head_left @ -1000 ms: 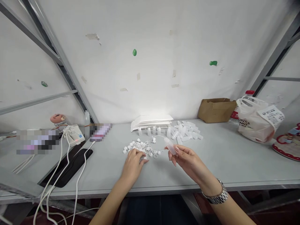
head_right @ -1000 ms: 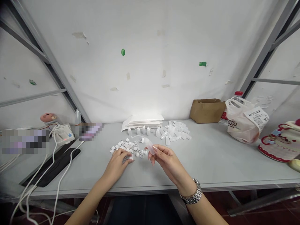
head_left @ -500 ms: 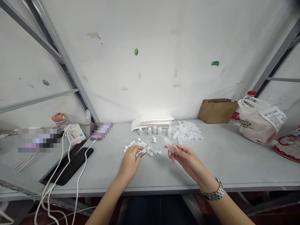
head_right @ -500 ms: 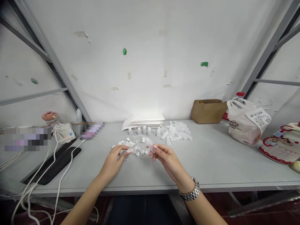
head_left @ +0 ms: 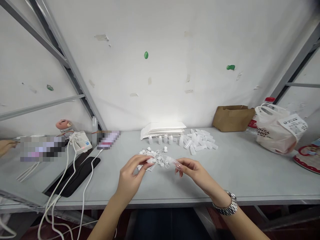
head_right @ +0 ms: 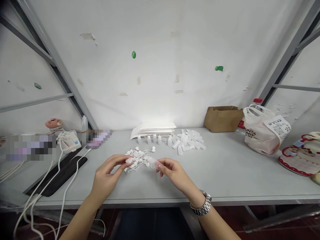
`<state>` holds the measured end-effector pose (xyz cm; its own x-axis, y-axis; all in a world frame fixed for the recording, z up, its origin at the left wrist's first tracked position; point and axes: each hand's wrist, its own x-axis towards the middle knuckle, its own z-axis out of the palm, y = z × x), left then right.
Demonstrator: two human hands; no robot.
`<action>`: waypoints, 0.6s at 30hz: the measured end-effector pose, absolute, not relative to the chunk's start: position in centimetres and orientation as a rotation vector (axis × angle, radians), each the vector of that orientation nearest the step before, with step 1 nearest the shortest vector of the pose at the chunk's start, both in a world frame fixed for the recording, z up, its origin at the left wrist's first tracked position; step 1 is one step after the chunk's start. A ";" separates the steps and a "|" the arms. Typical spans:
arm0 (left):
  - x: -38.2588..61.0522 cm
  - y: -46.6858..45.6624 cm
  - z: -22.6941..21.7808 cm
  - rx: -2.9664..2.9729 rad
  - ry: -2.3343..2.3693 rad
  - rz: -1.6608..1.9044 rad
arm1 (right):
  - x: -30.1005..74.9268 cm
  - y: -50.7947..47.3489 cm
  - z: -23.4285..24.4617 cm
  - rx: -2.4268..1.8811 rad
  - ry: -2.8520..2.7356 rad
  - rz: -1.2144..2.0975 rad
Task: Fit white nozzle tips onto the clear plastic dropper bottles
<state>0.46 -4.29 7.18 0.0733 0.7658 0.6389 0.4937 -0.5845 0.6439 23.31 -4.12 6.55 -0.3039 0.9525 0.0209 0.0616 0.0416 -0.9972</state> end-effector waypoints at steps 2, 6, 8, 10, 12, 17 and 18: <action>0.6 -4.6 7.3 2.285 1.093 1.502 | 23.1 -4.4 6.7 -1.039 -1.572 1.409; 0.7 -4.6 7.0 2.393 0.930 1.424 | 22.9 -5.1 7.0 -1.000 -1.709 1.414; 0.7 -4.5 6.9 2.387 0.888 1.411 | 22.9 -5.3 7.2 -1.001 -1.754 1.404; 0.6 -4.5 6.9 2.386 0.845 1.400 | 22.9 -5.5 7.3 -1.000 -1.781 1.402; 0.6 -4.4 6.9 2.391 0.803 1.377 | 22.9 -5.7 7.4 -0.997 -1.800 1.395; 0.7 -4.1 6.8 2.388 0.718 1.361 | 22.8 -5.8 7.6 -0.993 -1.837 1.381; 0.8 -4.1 6.8 2.384 0.705 1.373 | 22.8 -5.9 7.6 -0.993 -1.836 1.380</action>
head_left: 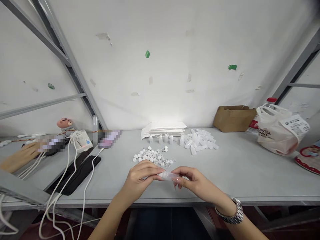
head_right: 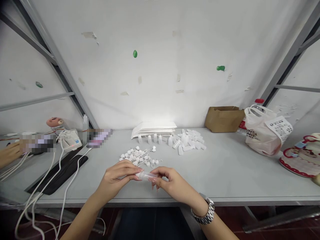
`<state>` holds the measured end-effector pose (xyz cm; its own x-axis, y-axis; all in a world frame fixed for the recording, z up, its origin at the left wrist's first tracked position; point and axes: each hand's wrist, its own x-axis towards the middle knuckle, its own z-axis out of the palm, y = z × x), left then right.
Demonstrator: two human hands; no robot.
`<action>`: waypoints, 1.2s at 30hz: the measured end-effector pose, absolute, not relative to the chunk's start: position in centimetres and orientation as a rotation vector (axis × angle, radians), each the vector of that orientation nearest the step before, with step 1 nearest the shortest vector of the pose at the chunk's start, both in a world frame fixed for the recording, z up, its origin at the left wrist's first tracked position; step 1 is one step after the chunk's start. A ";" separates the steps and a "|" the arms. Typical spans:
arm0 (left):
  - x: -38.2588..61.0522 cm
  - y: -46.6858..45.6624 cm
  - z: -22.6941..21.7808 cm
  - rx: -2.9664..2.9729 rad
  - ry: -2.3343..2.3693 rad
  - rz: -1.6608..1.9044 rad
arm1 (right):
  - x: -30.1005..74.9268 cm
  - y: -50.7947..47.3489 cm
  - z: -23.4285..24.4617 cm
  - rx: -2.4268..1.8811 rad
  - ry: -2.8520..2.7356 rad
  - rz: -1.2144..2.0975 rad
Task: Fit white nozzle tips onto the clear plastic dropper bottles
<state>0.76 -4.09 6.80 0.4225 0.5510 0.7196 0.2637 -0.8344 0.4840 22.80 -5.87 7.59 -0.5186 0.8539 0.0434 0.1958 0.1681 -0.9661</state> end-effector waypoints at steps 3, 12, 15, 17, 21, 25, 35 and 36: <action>1.0 -4.2 6.7 2.384 0.669 1.423 | 22.8 -6.0 7.5 -1.006 -1.836 1.357; 1.5 -4.5 6.4 2.415 0.664 1.485 | 22.7 -6.8 7.9 -1.047 -1.801 1.229; 1.6 -4.5 6.3 2.273 0.699 1.486 | 22.5 -6.5 7.8 -1.016 -1.696 1.330; 1.7 -4.6 6.3 2.157 0.729 1.472 | 22.3 -6.3 7.7 -0.991 -1.603 1.381; 2.1 -4.7 6.4 2.009 0.777 1.471 | 22.0 -5.9 7.3 -0.985 -1.427 1.393; 2.4 -4.9 6.5 1.901 0.914 1.455 | 21.8 -5.8 6.9 -0.991 -1.378 1.383; 3.1 -4.5 6.3 1.116 0.988 1.319 | 21.0 -7.1 6.3 -1.071 -1.682 1.108; 3.2 -4.5 6.2 1.084 0.971 1.325 | 20.9 -7.2 6.2 -1.071 -1.699 1.098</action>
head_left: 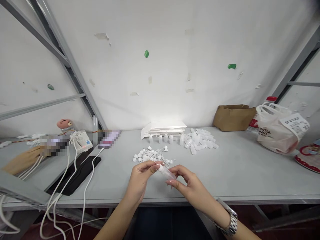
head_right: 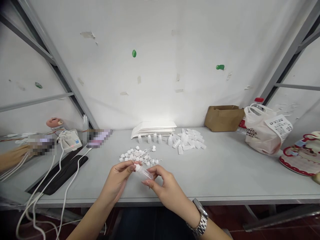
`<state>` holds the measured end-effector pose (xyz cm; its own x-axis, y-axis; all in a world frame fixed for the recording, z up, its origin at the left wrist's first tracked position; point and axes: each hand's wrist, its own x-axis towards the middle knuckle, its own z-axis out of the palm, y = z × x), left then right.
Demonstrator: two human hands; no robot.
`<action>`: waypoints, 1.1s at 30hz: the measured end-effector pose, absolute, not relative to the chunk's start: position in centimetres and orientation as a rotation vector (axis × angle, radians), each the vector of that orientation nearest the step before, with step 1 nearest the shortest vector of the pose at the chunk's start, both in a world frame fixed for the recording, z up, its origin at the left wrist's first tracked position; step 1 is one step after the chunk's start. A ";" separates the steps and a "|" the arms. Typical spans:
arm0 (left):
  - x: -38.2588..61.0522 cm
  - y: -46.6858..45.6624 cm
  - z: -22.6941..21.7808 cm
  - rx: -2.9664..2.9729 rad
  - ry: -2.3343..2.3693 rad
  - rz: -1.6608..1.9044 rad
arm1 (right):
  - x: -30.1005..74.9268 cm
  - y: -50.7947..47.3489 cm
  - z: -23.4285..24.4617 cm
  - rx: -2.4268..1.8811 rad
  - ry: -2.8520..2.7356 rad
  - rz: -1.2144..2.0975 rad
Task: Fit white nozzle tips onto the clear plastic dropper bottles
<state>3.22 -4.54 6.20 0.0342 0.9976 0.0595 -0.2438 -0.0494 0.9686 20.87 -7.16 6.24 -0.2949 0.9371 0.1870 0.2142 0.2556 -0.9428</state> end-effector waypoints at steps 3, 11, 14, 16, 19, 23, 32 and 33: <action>3.5 -4.6 6.1 1.041 0.948 1.315 | 20.6 -7.2 6.1 -1.087 -1.683 1.105; 3.6 -4.9 6.3 1.110 0.957 1.335 | 20.2 -7.3 6.4 -1.063 -1.545 1.215; 3.6 -4.9 6.3 1.066 0.867 1.313 | 20.3 -7.2 6.5 -0.907 -1.382 1.532; 3.6 -4.9 6.2 1.038 0.808 1.300 | 20.3 -7.1 6.6 -0.779 -1.230 1.773; 3.7 -4.9 6.2 1.036 0.790 1.322 | 20.2 -6.9 6.5 -0.698 -1.086 1.938; 3.8 -4.7 6.0 1.026 0.859 1.384 | 19.8 -6.8 6.3 -0.845 -1.121 1.726; 3.7 -4.9 6.4 0.992 0.850 1.396 | 19.7 -7.1 6.3 -0.991 -1.318 1.434; 3.7 -5.0 6.4 0.991 0.834 1.388 | 19.7 -7.2 6.4 -0.957 -1.326 1.491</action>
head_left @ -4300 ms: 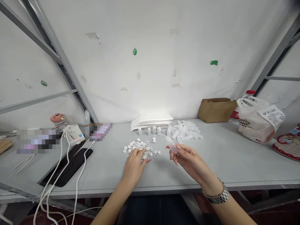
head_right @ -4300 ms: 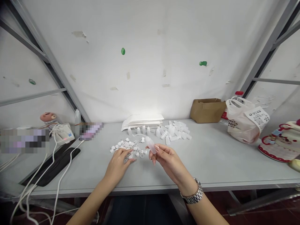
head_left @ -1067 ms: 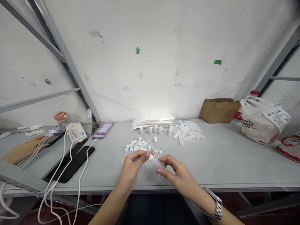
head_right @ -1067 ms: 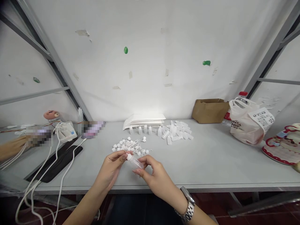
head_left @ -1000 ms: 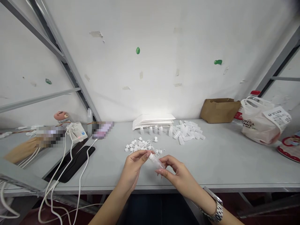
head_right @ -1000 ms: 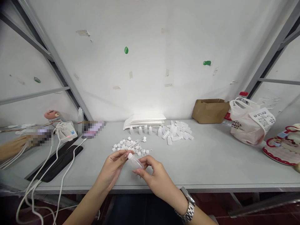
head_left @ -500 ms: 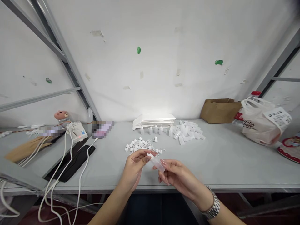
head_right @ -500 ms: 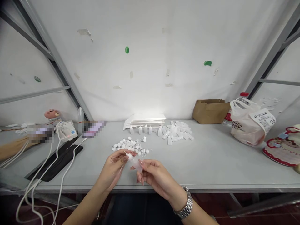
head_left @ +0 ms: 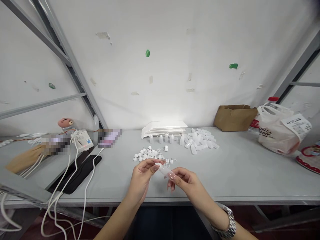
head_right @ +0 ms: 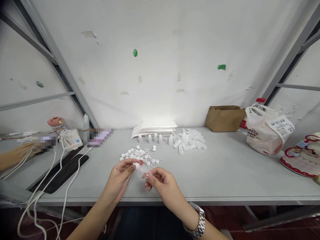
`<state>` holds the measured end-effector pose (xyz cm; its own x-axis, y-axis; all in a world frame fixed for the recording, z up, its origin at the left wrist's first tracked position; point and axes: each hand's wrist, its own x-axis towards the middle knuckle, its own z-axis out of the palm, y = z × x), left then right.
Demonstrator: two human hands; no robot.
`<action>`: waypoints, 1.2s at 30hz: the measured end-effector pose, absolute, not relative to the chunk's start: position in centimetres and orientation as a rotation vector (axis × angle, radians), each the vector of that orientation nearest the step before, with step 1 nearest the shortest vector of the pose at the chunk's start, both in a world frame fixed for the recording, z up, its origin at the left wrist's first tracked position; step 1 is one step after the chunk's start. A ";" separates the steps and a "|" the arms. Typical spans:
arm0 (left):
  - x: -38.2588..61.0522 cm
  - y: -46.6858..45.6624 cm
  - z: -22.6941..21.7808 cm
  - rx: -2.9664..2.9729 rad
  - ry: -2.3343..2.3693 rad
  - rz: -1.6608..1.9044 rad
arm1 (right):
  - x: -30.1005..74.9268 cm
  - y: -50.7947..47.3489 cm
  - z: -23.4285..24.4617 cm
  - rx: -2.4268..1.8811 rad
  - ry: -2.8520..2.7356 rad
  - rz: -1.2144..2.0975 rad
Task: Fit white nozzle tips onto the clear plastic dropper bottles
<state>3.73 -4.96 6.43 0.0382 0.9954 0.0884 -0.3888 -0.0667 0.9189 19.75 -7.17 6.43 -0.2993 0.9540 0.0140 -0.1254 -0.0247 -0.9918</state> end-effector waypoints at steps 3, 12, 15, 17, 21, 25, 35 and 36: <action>3.6 -5.0 6.5 0.993 0.828 1.361 | 19.8 -7.2 6.7 -0.881 -1.357 1.629; 3.7 -4.9 6.0 1.003 0.918 1.373 | 19.7 -7.7 5.2 -1.141 -1.650 0.913; 4.0 -5.0 5.9 1.011 0.893 1.373 | 19.7 -8.0 4.7 -1.098 -1.704 0.729; 4.2 -5.1 5.9 1.021 0.859 1.368 | 19.7 -8.2 4.6 -1.053 -1.728 0.656; 4.6 -5.4 6.0 1.028 0.790 1.353 | 19.5 -8.5 4.8 -1.053 -1.708 0.658; 4.6 -5.6 5.8 1.028 0.760 1.311 | 19.4 -8.7 5.3 -1.105 -1.617 0.820; 3.8 -5.7 6.2 1.036 0.712 1.267 | 19.3 -8.3 6.4 -0.972 -1.347 1.197; 3.9 -5.8 6.3 1.014 0.720 1.281 | 19.3 -8.3 6.4 -0.971 -1.332 1.211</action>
<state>3.88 -5.78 6.29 0.1782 0.9789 0.1004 -0.4231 -0.0159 0.9059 19.26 -8.27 6.44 -0.1288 0.9770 0.1702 -0.0761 0.1614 -0.9840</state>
